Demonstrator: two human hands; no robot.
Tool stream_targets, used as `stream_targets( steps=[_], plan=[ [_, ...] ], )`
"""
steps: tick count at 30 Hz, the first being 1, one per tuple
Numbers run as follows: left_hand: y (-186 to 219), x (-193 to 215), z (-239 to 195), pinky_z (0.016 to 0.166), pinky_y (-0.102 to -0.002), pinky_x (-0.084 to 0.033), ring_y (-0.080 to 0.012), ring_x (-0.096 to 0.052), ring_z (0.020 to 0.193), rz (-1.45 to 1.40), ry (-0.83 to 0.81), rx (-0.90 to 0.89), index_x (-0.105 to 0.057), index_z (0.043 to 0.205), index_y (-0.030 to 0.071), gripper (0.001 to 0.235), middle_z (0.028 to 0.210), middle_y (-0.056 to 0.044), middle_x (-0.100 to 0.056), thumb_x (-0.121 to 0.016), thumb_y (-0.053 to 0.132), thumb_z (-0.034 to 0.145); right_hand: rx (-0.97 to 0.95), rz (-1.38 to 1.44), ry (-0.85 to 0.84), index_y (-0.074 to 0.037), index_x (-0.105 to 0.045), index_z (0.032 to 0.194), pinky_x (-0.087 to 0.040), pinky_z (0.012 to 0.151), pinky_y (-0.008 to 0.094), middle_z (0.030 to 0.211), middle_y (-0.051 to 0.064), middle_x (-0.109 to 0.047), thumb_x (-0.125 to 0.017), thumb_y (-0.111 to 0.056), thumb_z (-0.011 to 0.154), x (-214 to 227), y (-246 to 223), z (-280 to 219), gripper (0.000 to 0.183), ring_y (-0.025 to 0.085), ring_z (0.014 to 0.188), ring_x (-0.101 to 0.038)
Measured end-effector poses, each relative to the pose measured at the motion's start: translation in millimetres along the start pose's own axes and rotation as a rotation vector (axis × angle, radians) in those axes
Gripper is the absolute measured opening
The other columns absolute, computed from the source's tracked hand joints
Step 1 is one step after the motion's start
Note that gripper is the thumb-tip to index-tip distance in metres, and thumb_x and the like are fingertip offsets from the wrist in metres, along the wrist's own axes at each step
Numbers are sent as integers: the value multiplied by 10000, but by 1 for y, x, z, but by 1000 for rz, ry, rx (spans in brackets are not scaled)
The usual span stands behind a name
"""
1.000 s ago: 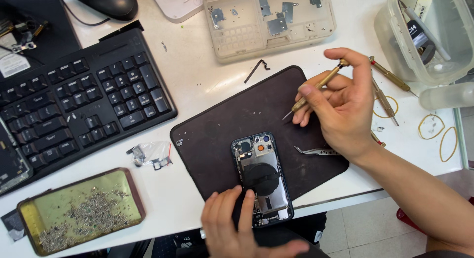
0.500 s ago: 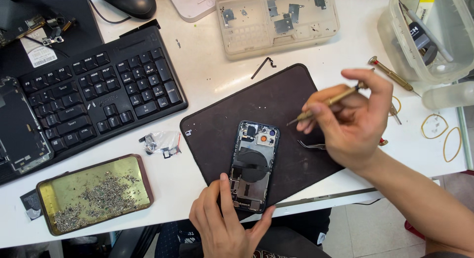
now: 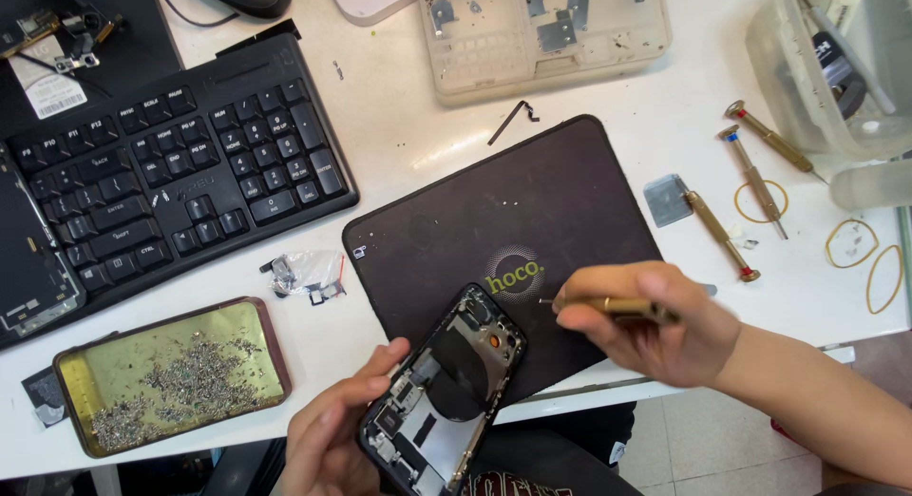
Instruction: The person disassembles a smartphone using a screwdriver and tweezers, removes internal components, applies liquid from a bottle, and repositions parts inside the device. The work is performed on a desk with tools and spare parts visible.
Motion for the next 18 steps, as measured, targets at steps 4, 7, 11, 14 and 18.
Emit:
stream_targets(
  steps=[4,7,11,14,18],
  plan=[
    [9,-2,4,1241,-620,-319,-522,-434,1451,80,-155,172,-457,1414,6,376,1472,-372,-503,-376,169,1085,-67,-41,-139,12,-707,1075,-453,503,258,730,80,-666,-645,-157,1014,-17,-1,3,190,156,569,-585],
    [23,-14,2,1272,-625,-399,-474,-528,1444,423,-312,-124,-357,1512,173,427,1484,-284,-509,-509,224,1116,528,-326,-50,29,-473,1253,-475,482,311,771,122,-657,-702,-58,989,-31,-16,10,360,214,588,-601],
    [21,-11,3,1333,-650,-358,-484,-497,1521,421,-419,-132,-330,1593,197,448,1578,-271,-484,-444,235,1161,796,-397,88,40,-314,1513,-581,523,356,867,196,-684,-706,-21,962,-34,-25,13,680,255,674,-696],
    [18,-7,6,1317,-686,-345,-475,-516,1489,443,-481,-246,-288,1605,183,486,1558,-255,-447,-471,239,1158,855,-438,44,27,-276,1495,-603,584,378,878,154,-672,-721,1,1022,-36,-27,15,650,257,718,-702],
    [23,-13,8,1283,-693,-380,-463,-552,1491,499,-499,-293,-291,1611,143,471,1568,-240,-436,-441,239,1175,867,-441,-12,29,-292,1481,-590,557,363,892,191,-685,-713,-3,1007,-38,-26,14,635,245,699,-689]
  ],
)
Point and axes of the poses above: each hand's wrist, its own z-axis towards the middle knuckle, its own x-axis out of the back of the hand, y = z × x, the point moved 4 cm from there along z, towards the middle knuckle
